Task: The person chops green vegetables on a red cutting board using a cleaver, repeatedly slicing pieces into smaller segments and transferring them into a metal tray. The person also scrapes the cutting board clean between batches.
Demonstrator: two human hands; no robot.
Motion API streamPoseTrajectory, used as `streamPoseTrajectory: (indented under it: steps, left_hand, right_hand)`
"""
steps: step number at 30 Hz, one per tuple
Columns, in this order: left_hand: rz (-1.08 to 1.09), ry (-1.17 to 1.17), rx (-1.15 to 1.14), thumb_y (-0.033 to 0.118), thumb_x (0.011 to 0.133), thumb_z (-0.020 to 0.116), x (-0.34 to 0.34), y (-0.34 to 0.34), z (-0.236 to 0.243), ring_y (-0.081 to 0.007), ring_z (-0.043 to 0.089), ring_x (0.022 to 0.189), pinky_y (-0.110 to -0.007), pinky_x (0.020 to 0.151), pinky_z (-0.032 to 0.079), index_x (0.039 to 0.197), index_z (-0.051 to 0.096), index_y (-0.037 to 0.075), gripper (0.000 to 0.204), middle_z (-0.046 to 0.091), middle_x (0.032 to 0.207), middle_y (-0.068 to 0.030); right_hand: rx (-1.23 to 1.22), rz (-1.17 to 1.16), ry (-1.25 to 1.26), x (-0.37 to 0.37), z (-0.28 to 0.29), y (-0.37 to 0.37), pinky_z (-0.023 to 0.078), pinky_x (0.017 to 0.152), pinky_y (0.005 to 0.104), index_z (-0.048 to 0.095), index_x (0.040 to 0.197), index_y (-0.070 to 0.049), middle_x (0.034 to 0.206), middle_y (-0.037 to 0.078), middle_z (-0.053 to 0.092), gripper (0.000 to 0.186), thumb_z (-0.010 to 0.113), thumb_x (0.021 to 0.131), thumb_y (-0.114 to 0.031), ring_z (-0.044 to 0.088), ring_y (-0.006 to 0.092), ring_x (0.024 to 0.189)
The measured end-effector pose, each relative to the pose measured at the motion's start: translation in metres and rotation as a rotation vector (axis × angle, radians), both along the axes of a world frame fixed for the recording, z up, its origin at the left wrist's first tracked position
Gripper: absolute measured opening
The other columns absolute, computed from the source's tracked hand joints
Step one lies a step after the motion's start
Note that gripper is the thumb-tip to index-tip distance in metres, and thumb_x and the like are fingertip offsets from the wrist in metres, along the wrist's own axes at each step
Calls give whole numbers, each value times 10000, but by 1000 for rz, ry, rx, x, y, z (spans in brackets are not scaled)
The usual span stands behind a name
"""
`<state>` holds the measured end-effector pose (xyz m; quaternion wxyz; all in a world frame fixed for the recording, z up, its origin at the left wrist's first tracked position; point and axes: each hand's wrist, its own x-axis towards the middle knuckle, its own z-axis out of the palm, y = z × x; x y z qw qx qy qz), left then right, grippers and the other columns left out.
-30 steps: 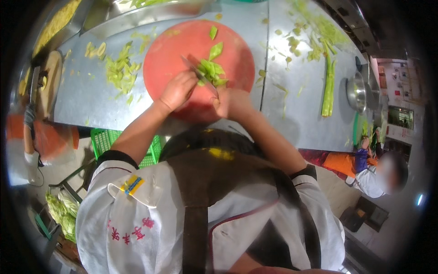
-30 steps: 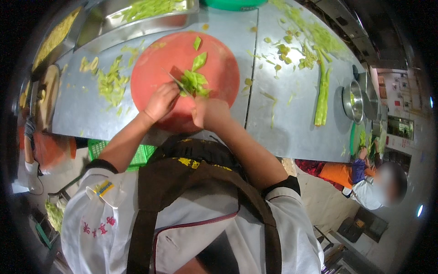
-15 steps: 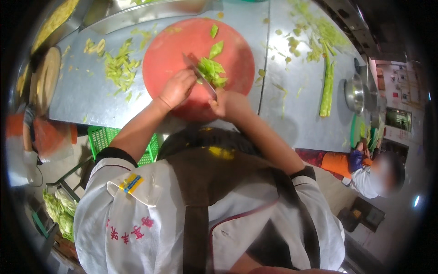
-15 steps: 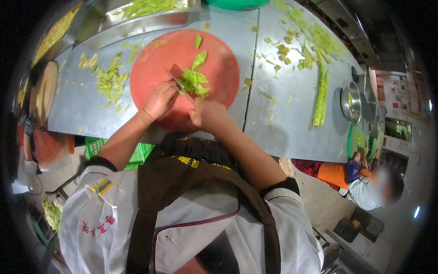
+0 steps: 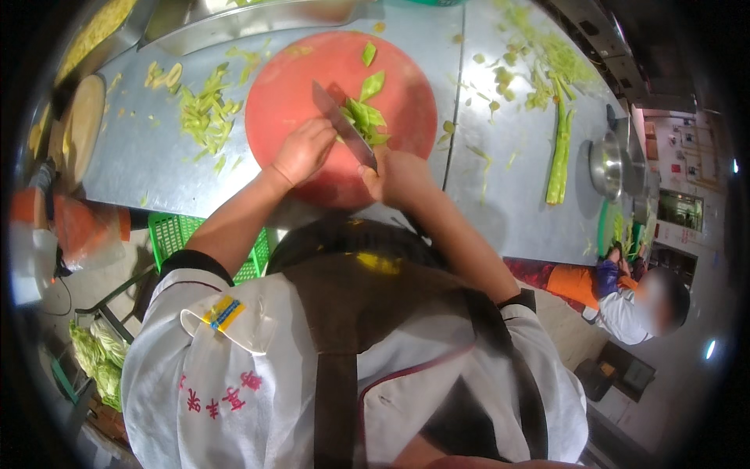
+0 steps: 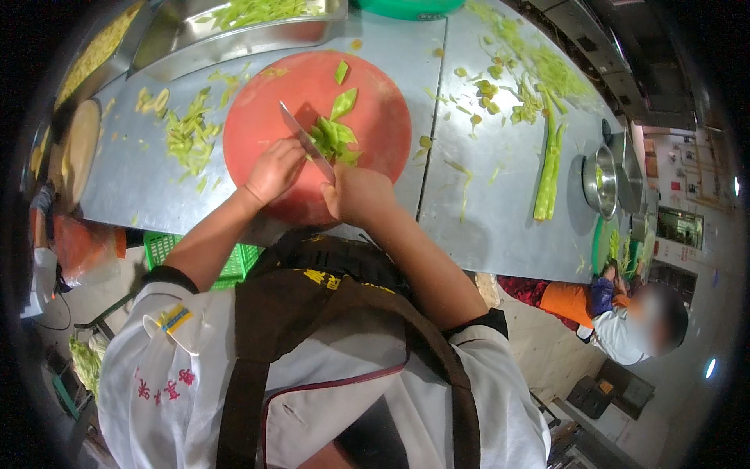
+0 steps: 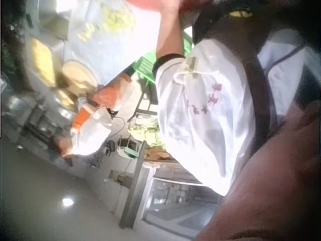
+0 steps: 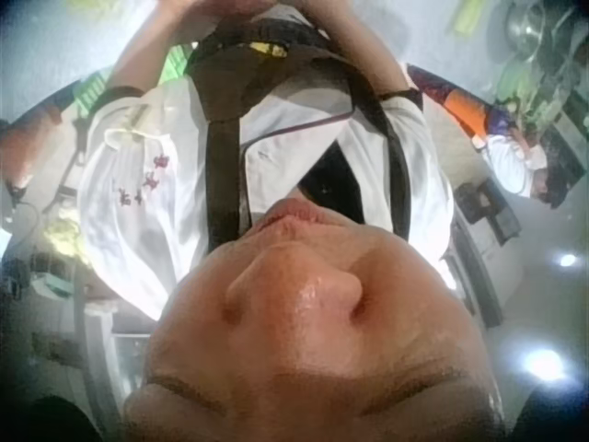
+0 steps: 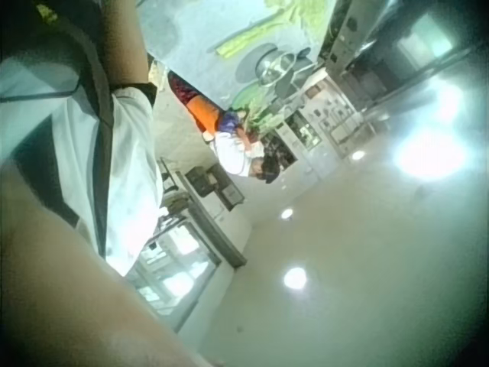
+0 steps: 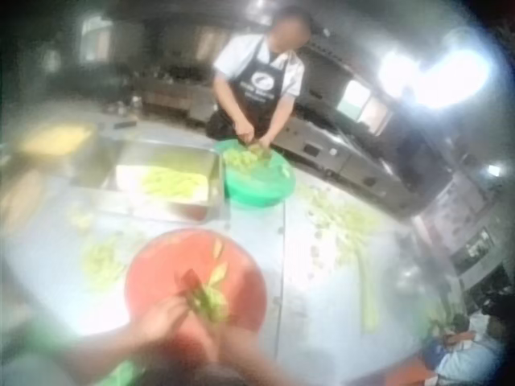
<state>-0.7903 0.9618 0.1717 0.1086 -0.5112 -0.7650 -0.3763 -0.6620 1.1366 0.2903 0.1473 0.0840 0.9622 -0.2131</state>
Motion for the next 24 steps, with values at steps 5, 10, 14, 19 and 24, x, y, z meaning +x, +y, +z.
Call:
streamPoseTrajectory:
  steps: [5,10,14,19,24]
  left_hand:
    - [-3,-3,-7,-11,774,680,-1,3,-3,-344,608,918,-411,789,528,967,626,13,202,618,995,-145]
    - [-3,0,-11,-5,777,681,0,0,3,-353,608,911,-415,785,527,952,630,14,184,617,992,-149]
    - [10,-8,-16,3,778,682,-2,1,-6,-358,609,901,-424,782,527,934,628,16,166,616,983,-153]
    - [22,-15,-17,12,778,685,-1,0,0,-361,612,887,-430,768,529,915,630,15,147,616,962,-152]
    - [37,-57,-49,17,789,681,0,2,2,-368,621,905,-434,777,529,907,632,13,127,630,994,-156]
  right_hand:
    - [-3,9,48,-1,-28,0,530,722,527,613,963,-11,820,223,691,355,593,886,-358,681,418,803]
    - [8,-1,37,-3,-14,-1,529,731,527,612,959,-9,826,222,693,352,595,881,-353,678,421,810]
    - [6,5,53,-4,-28,-3,528,742,526,615,969,-8,832,222,694,356,592,883,-354,677,423,819]
    - [-41,-21,20,-7,-15,-2,528,750,521,613,975,-15,852,226,693,359,595,881,-362,677,416,841]
    - [-58,-40,50,-5,-42,0,522,775,515,611,988,-36,887,222,693,377,602,882,-397,669,420,868]
